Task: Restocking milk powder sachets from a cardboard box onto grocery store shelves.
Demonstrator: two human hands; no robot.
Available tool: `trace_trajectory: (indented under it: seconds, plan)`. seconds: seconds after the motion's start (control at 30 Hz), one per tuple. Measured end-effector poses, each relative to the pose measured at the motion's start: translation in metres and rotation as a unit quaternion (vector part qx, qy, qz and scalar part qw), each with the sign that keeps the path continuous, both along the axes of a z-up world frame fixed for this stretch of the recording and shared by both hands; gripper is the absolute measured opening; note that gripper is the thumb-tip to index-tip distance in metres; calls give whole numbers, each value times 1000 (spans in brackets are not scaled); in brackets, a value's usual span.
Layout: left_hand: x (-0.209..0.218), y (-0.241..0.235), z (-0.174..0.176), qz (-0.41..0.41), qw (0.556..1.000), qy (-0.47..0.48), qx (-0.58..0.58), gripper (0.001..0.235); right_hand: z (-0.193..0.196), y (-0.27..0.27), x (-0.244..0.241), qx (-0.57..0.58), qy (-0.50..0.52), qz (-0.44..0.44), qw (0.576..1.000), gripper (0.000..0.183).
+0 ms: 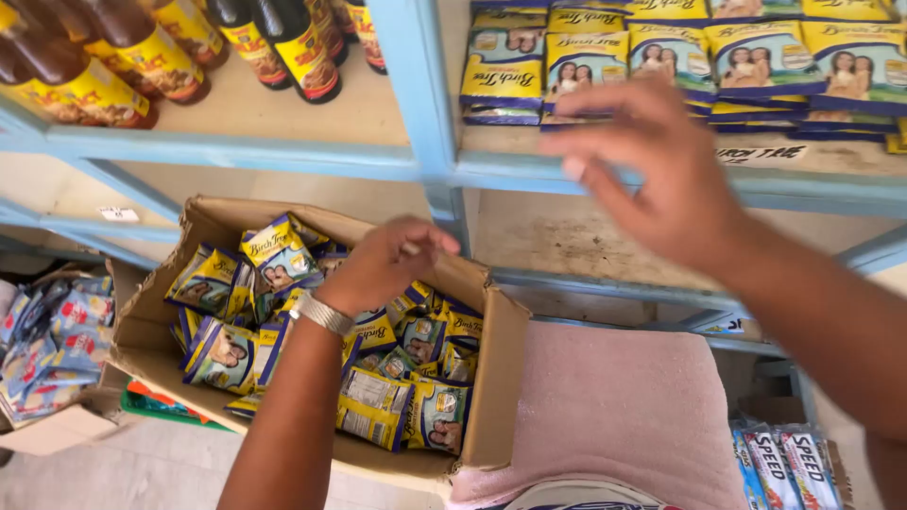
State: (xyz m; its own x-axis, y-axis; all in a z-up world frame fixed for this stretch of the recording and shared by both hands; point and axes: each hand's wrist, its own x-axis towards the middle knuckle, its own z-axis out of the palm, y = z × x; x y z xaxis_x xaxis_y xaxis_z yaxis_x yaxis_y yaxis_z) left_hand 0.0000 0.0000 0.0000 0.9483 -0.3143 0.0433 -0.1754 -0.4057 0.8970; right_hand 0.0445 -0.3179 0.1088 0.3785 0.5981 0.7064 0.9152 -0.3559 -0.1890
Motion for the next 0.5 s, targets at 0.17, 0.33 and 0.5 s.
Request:
trace_trajectory:
  seconds: [0.17, 0.33, 0.5]
  plan:
    - [30, 63, -98, -106, 966, 125, 198, 33, -74, 57, -42, -27, 153, 101, 983, 20]
    - [41, 71, -132, -115, 796, 110, 584, 33, -123, 108, -56, -92, 314, 144, 934, 17]
    - [32, 69, -109, -26, 791, 193, 581, 39, -148, 150, -48, -87, 304, 141, 938, 19]
